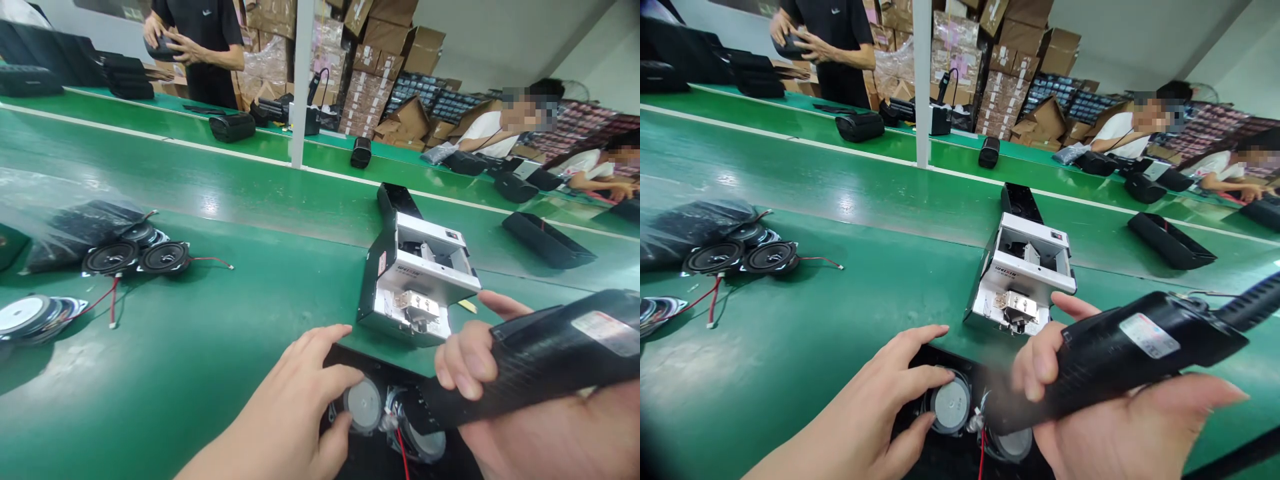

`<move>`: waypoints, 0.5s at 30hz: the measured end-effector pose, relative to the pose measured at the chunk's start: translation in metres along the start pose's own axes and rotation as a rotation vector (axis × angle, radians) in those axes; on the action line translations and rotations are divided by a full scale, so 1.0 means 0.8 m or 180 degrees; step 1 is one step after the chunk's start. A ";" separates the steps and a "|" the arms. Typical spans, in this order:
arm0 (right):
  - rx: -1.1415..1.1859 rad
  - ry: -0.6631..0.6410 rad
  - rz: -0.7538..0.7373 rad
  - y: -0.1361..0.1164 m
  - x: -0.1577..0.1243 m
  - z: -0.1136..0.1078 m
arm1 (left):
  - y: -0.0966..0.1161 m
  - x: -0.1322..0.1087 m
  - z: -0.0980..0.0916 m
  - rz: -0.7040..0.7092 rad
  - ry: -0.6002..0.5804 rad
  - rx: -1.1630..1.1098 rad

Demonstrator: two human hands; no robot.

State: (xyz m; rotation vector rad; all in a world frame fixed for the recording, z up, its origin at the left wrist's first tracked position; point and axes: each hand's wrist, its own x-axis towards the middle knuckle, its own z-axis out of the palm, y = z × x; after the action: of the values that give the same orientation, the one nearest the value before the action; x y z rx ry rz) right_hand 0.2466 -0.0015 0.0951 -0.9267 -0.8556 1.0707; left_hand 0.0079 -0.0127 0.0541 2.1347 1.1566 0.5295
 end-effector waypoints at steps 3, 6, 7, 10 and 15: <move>-0.0028 -0.0057 -0.0017 0.002 0.006 -0.002 | 0.000 0.000 0.001 0.0029 0.0047 0.0012; -0.0014 -0.0148 -0.0022 0.003 0.010 -0.005 | -0.005 0.001 0.003 0.0096 0.0081 0.0013; -0.0002 -0.0123 -0.0015 0.003 0.011 -0.006 | -0.007 0.001 0.004 0.0115 0.0086 0.0011; 0.0050 -0.0092 0.0016 0.003 0.013 -0.005 | -0.013 0.003 0.005 0.0156 0.0057 0.0016; 0.0151 -0.0213 -0.0071 0.004 0.013 0.000 | -0.027 0.003 0.017 0.0217 0.0081 0.0040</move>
State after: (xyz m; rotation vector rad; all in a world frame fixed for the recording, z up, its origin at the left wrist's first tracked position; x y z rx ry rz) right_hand 0.2480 0.0090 0.0936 -0.8437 -0.8901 1.1035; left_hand 0.0047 -0.0068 0.0296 2.1903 1.1067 0.5832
